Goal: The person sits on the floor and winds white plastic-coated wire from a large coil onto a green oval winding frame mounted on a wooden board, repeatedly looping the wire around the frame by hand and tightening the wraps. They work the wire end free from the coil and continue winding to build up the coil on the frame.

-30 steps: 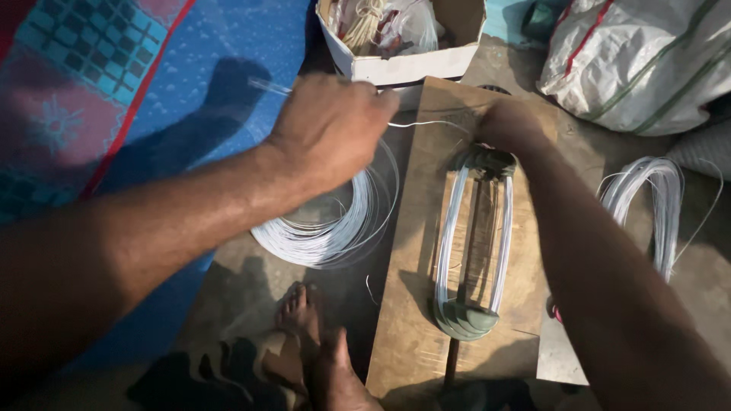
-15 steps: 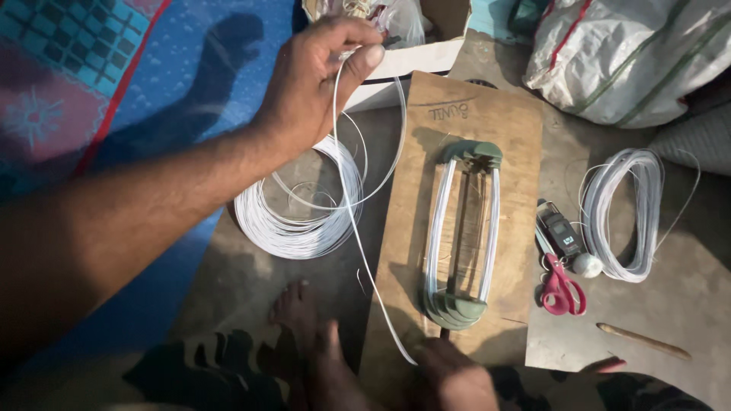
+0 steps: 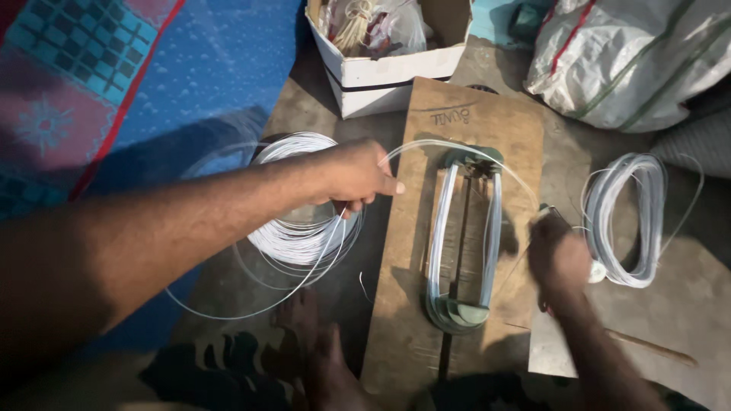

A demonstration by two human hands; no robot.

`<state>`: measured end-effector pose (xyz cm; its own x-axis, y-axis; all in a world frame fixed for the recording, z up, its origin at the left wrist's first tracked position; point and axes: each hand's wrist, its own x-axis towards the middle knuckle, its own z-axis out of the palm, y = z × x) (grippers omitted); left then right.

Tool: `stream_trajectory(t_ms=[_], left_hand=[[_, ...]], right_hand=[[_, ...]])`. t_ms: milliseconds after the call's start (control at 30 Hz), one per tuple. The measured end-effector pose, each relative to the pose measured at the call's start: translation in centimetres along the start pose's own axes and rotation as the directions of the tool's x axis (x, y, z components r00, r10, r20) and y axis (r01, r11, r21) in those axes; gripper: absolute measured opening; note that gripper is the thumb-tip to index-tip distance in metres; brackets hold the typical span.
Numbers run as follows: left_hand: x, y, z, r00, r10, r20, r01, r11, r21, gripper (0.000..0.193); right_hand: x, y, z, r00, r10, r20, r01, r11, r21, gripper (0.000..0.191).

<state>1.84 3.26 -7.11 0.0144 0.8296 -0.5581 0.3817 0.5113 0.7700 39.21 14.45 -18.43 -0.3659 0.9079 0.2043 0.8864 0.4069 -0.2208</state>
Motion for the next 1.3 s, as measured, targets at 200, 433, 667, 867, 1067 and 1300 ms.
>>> stream_trajectory(t_ms=[200,433,667,867,1067,1300], left_hand=[[-2.3,3.7,-1.0,0.941,0.285,-0.180,-0.112,0.768,0.631,0.013],[-5.4,4.3,-1.9,0.900,0.397,-0.180,-0.020,0.450,0.893,0.020],[-6.0,3.0,-2.7,0.575,0.817,-0.042,-0.194,0.186,0.963,0.011],[-4.4,1.5,-2.0,0.364,0.922,-0.134,-0.497,0.314,0.809,0.012],[-1.1,0.6,-0.8,0.579,0.744,-0.333,-0.661,0.668,0.341,0.046],[0.8,0.5,2.0,0.998,0.063,0.014,-0.058,0.973,-0.223,0.056]], right_hand=[[13.3,-1.8,0.8,0.912,0.052,0.406,-0.231,0.884,0.407,0.021],[20.2,-11.5,2.1,0.821,-0.287,0.493,0.329,0.944,0.000,0.015],[7.6,-15.9,1.2,0.675,-0.647,0.356,0.712,0.697,-0.083,0.017],[-13.9,-12.4,-3.0,0.594,-0.724,0.351,0.671,0.687,0.280,0.050],[-19.4,-4.8,-2.9,0.917,-0.218,0.335,0.074,0.916,0.394,0.032],[-9.4,-0.4,-1.4,0.880,0.224,0.419,-0.313,0.937,0.157,0.030]])
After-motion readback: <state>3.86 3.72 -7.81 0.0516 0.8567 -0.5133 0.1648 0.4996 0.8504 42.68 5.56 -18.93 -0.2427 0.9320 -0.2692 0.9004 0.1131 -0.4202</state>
